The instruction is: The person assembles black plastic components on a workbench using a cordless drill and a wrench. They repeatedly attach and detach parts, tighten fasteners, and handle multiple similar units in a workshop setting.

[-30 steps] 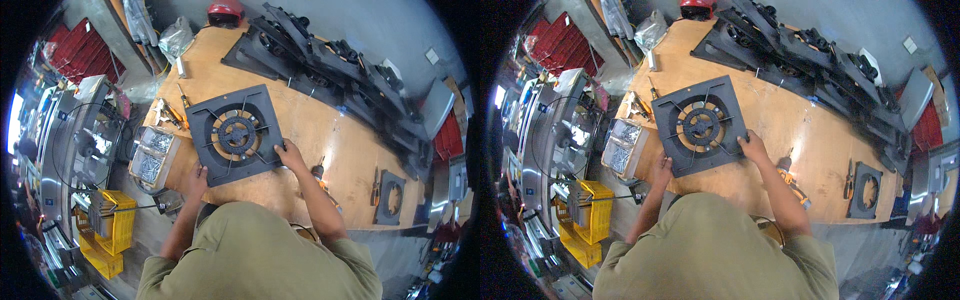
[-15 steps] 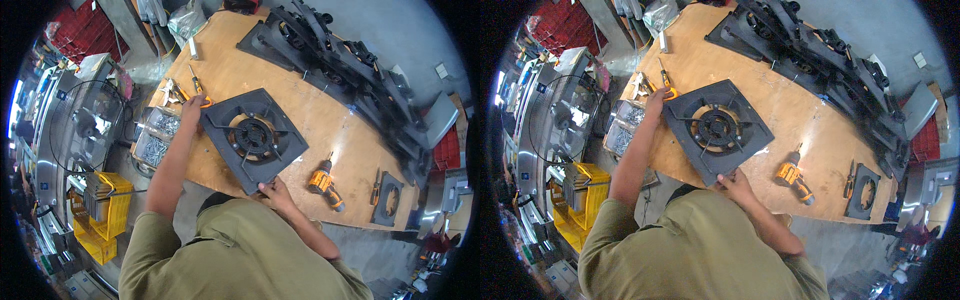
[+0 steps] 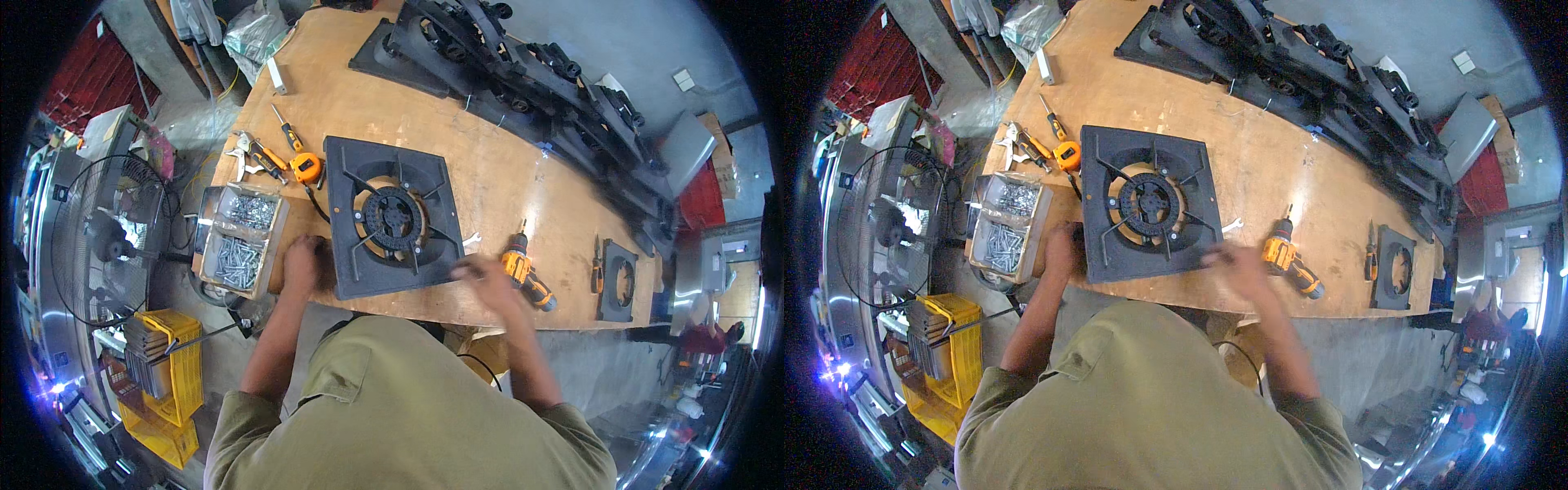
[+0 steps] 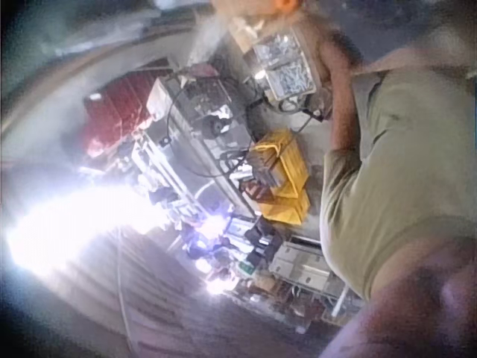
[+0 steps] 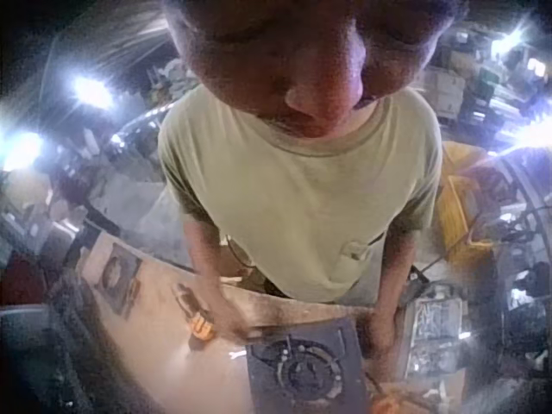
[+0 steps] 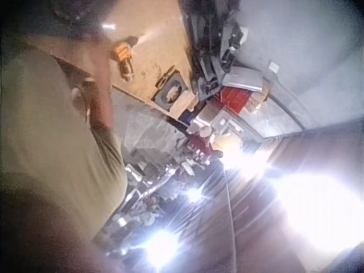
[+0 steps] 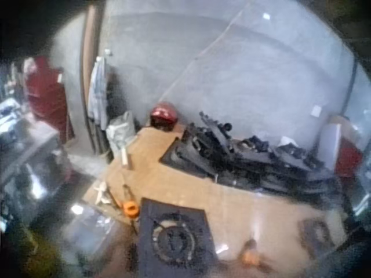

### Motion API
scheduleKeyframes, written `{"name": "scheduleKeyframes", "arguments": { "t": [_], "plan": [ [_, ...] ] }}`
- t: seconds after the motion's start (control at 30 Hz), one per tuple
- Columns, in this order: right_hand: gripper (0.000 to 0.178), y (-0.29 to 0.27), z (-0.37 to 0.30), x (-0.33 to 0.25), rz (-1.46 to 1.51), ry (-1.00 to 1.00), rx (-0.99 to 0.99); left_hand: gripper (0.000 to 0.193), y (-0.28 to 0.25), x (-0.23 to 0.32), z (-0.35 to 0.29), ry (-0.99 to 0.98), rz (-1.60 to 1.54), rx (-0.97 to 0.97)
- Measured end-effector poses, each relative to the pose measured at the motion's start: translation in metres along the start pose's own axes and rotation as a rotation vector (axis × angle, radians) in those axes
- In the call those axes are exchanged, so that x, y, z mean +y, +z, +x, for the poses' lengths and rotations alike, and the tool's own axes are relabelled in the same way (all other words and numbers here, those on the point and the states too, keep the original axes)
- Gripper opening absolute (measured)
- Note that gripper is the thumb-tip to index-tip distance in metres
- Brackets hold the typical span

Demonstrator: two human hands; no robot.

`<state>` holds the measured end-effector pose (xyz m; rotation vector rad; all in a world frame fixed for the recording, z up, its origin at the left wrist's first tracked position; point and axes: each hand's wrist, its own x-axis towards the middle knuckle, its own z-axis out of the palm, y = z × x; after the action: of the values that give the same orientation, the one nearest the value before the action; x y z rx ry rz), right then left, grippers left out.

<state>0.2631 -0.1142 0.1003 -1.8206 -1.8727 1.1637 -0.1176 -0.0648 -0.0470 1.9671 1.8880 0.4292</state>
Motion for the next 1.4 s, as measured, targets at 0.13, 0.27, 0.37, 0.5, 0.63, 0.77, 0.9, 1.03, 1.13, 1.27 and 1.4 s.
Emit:
{"name": "scheduleKeyframes", "arguments": {
  "t": [0.13,0.27,0.37,0.5,0.63,0.77,0.9,1.03,1.13,1.27,1.4],
  "plan": [
    [0.057,-0.072,-0.032,0.094,-0.573,0.351,0.238,0.013,-0.003,-0.002,-0.005,0.030,-0.122,0.068],
    [0.089,-0.069,-0.039,0.165,-0.727,0.367,0.047,0.014,-0.003,0.013,0.007,-0.071,-0.355,0.021],
    [0.086,-0.054,-0.034,0.174,-0.646,0.412,0.178,0.019,0.005,0.039,0.027,-0.275,-1.092,-0.057],
    [0.072,-0.060,-0.036,0.122,-0.585,0.363,0.247,0.032,0.013,0.068,0.040,-0.637,-1.524,-0.243],
    [0.058,-0.087,-0.038,0.035,-0.214,0.235,0.154,0.033,0.015,0.071,0.045,-0.602,-1.735,-0.293],
    [0.058,-0.083,-0.005,-0.046,0.044,0.210,-0.089,0.033,0.016,0.063,0.048,-0.590,-1.801,-0.318],
    [0.064,-0.072,0.039,-0.109,-0.141,0.054,-0.382,0.034,0.014,0.060,0.052,-0.585,-1.845,-0.325],
    [0.070,-0.060,0.079,-0.147,-0.202,-0.104,-0.524,0.035,0.009,0.065,0.055,-0.569,-1.885,-0.323],
    [0.071,-0.056,0.093,-0.153,-0.251,-0.023,-0.579,0.035,0.008,0.069,0.054,-0.562,-1.918,-0.340],
    [0.069,-0.053,0.103,-0.143,-0.262,-0.040,-0.583,0.036,0.010,0.075,0.052,-0.560,-1.951,-0.371],
    [0.068,-0.054,0.105,-0.135,-0.275,-0.013,-0.603,0.036,0.010,0.078,0.053,-0.557,-1.964,-0.395]
  ]
}}
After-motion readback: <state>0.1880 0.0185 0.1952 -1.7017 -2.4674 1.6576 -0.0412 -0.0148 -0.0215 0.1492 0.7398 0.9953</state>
